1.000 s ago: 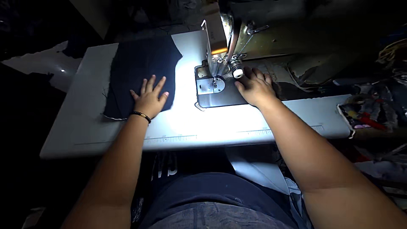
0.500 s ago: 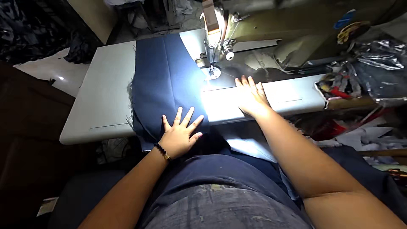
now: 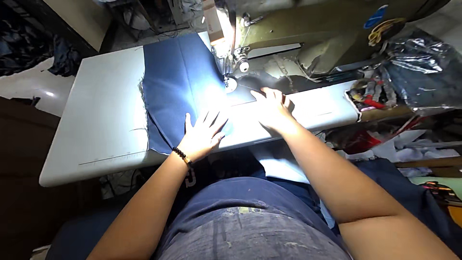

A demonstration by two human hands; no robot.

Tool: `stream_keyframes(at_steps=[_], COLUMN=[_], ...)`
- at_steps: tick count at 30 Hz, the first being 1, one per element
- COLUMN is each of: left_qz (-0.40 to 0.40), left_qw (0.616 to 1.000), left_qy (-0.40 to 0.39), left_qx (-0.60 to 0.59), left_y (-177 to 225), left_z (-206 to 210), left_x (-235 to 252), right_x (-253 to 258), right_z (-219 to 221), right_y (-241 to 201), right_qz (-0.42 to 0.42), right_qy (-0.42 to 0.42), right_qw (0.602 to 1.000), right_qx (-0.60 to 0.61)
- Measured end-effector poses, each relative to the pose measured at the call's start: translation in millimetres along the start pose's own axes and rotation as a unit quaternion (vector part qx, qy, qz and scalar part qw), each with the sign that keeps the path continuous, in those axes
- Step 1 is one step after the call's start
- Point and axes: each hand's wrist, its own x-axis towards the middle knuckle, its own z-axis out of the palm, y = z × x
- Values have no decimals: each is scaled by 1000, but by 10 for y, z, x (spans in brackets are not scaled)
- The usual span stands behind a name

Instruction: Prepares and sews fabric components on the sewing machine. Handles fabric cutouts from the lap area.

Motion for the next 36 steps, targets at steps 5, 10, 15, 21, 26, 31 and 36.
stream_keyframes(at_steps=[5, 10, 15, 21, 26, 31, 36], left_qz=[7, 1, 18, 26, 28, 42, 52], left_qw=[988, 980, 978, 976, 979, 978, 976], left_qy=[74, 110, 147, 151, 146, 150, 154], left_qx=[-134, -163, -145, -155, -142, -142, -146], left_y=[230, 163, 167, 197, 199, 185, 180], left_z=[64, 121, 171, 179, 159, 156, 169], left_x=[-67, -152, -134, -76, -17, -8, -49], right_x=[714, 1127, 1045, 1085, 1140, 1145, 1126], right_z=[-64, 148, 147, 190, 190, 173, 157], right_y=[-172, -292, -219, -224, -273, -297, -329], right_qz=[-56, -87, -88, -87, -62, -52, -39], right_qy=[19, 8, 63, 79, 52, 51, 54], right_qw=[998, 996, 991, 990, 996, 997, 998], right_qx=[24, 7, 78, 73, 26, 15, 23])
